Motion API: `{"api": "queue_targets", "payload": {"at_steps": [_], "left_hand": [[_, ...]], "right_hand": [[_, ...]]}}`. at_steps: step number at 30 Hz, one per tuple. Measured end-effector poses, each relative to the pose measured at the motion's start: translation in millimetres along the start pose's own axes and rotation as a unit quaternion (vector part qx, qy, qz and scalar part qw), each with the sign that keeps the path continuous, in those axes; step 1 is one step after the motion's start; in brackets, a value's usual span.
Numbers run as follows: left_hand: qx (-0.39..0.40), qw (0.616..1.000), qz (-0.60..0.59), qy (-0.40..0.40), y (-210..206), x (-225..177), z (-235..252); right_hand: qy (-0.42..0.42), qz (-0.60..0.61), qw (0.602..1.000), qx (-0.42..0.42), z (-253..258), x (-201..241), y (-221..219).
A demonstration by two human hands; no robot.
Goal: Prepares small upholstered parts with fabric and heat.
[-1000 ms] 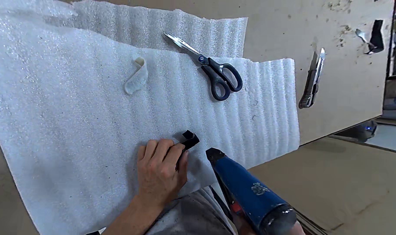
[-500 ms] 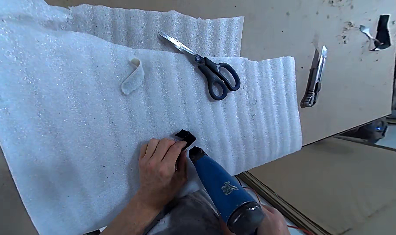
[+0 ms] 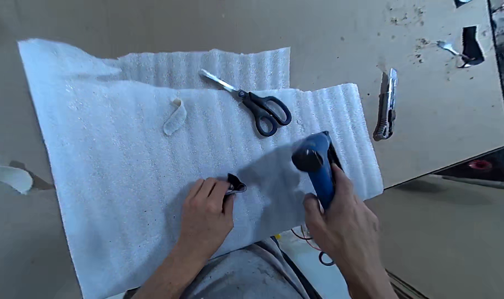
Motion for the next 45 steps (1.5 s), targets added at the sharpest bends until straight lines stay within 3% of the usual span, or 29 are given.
{"api": "queue_targets", "payload": {"at_steps": [2,4,6,8,10,12,18,22,27,29,32,34,41,45], "left_hand": [[0.091,0.975,-0.179,0.092,3,7,0],[0.145,0.912,-0.361,0.131,15,-3,1],[0.147,0.880,-0.441,0.094,37,-25,3],[0.146,0.873,-0.464,0.042,56,-51,2],[0.159,0.867,-0.472,-0.008,68,-73,0],[0.167,0.863,-0.473,-0.051,75,-91,-3],[0.125,0.892,-0.413,-0.134,89,-119,-11],[0.015,0.938,-0.280,-0.202,125,-132,-21],[-0.086,0.941,-0.180,-0.274,134,-167,-36],[-0.083,0.936,-0.214,-0.268,132,-166,-36],[-0.011,0.926,-0.319,-0.201,127,-163,-32],[0.027,0.916,-0.367,-0.158,123,-162,-28],[0.095,0.925,-0.361,-0.068,102,-145,-13],[-0.005,0.957,-0.283,-0.065,97,-123,-8]], "right_hand": [[-0.002,0.025,1.000,-0.003,15,-10,-11],[0.016,0.045,0.999,-0.005,23,-12,-14],[0.051,0.094,0.993,-0.039,23,-1,2],[0.104,0.252,0.959,-0.080,15,23,31],[0.162,0.482,0.858,-0.069,6,56,52],[0.205,0.567,0.793,-0.089,-1,78,70],[0.262,0.511,0.799,-0.180,-10,78,96],[0.269,0.431,0.832,-0.221,-18,69,108],[0.268,0.428,0.838,-0.205,-26,70,116],[0.265,0.490,0.810,-0.184,-26,72,115],[0.247,0.628,0.725,-0.137,-27,76,111],[0.231,0.674,0.690,-0.126,-28,78,106],[0.197,0.748,0.628,-0.083,-22,82,75],[0.141,0.761,0.632,-0.040,-6,89,36]]}}
Point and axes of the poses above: each hand's wrist, its own z-axis towards the middle knuckle, its own y-axis out of the back of the hand, x = y × z, the point moved 8 cm from there along z, towards the middle knuckle, and after that the axes turned 13 degrees about y, right-handed, at the moved point
